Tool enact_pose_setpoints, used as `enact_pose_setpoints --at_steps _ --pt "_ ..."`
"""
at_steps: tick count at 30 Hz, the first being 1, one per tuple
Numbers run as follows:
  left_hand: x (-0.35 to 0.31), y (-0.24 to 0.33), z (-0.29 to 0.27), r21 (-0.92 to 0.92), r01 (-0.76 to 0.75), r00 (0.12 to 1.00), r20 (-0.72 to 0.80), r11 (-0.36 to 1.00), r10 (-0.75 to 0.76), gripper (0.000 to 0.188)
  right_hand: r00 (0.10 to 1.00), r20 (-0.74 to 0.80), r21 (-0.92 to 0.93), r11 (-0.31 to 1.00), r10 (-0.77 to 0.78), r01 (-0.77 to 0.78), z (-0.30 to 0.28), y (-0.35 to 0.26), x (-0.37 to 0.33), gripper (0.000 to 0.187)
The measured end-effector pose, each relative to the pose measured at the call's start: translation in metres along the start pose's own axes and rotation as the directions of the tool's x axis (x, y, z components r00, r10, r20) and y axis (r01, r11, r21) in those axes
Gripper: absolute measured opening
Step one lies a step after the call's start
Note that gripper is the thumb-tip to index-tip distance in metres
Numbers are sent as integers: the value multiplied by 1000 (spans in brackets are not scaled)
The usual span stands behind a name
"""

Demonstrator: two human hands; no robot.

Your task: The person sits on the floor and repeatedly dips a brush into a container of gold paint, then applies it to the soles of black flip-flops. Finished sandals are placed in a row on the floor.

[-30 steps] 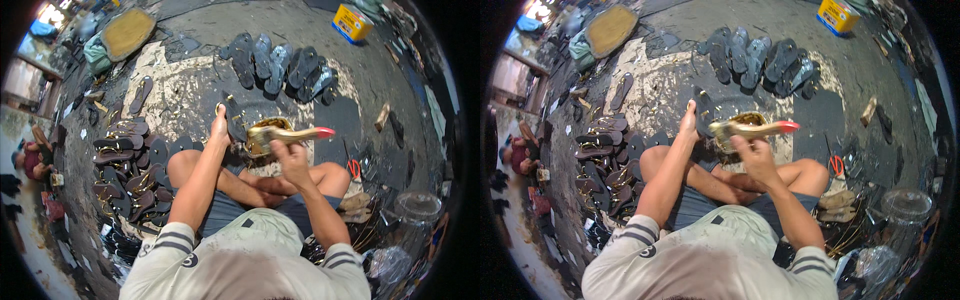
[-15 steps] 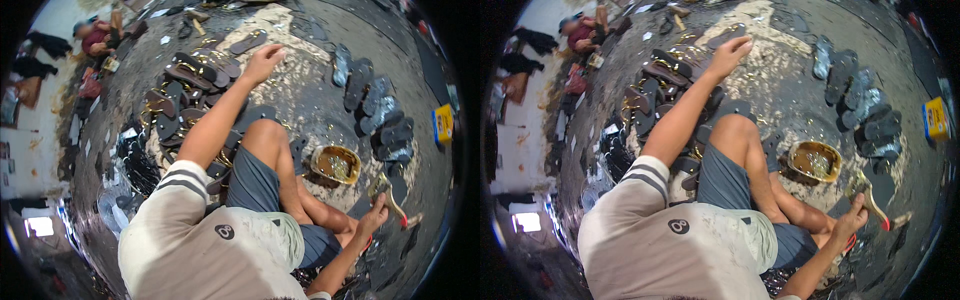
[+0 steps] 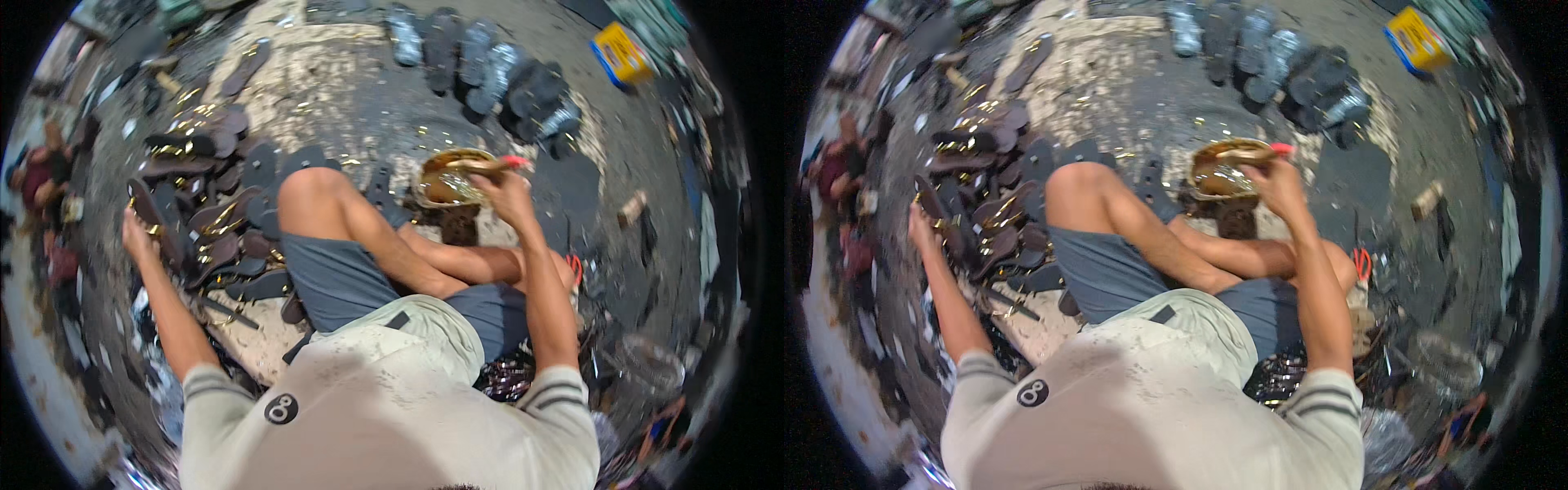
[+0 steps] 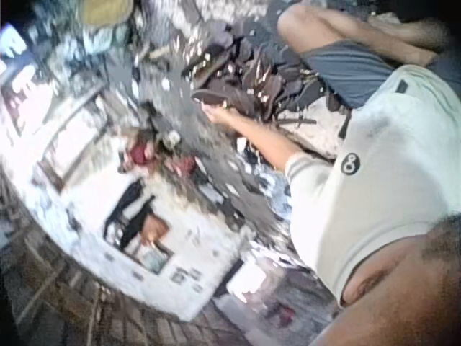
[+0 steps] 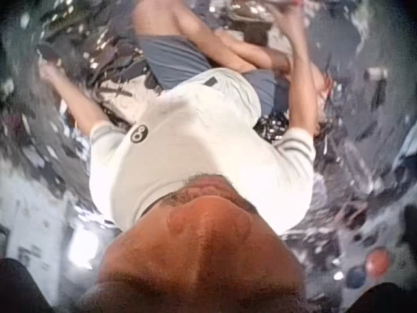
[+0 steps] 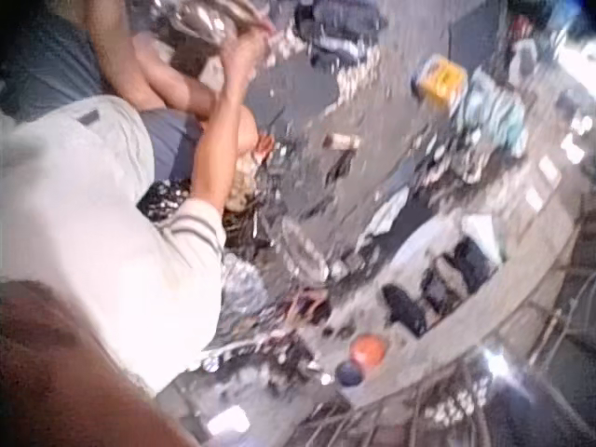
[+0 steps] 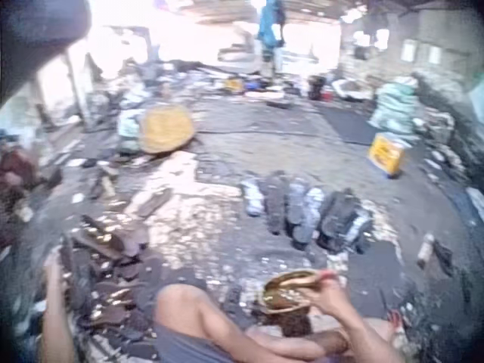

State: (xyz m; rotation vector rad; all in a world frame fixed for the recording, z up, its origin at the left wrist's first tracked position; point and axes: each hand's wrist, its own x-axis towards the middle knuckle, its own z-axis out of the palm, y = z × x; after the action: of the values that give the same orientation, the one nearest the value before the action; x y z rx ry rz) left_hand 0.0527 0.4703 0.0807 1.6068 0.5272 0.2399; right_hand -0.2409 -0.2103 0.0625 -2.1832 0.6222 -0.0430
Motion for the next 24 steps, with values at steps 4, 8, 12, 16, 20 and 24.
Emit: enact_pose_setpoints --at_steps 4,8,12,16,20,24 --pt "-163 66 101 6 -323 851 440 946 287 33 990 43 -461 876 -136 140 48 22 31 30" --pt "-266 46 132 304 -609 690 658 733 300 30 981 -33 -346 923 -189 166 41 31 29 28" --pt "-302 32 141 216 -834 466 769 508 438 72 946 -270 327 908 -178 263 -14 -8 -3 27" --pt "-313 44 157 191 -876 372 852 442 368 97 995 -95 -429 901 19 -58 -75 41 -47 29" --pt "-295 78 155 86 -713 466 800 696 378 99 883 -470 40 999 19 -1 -110 13 -52 36" --pt "-324 89 188 -157 288 549 835 945 -29 65 748 -623 638 702 231 315 -82 -88 -50 35"
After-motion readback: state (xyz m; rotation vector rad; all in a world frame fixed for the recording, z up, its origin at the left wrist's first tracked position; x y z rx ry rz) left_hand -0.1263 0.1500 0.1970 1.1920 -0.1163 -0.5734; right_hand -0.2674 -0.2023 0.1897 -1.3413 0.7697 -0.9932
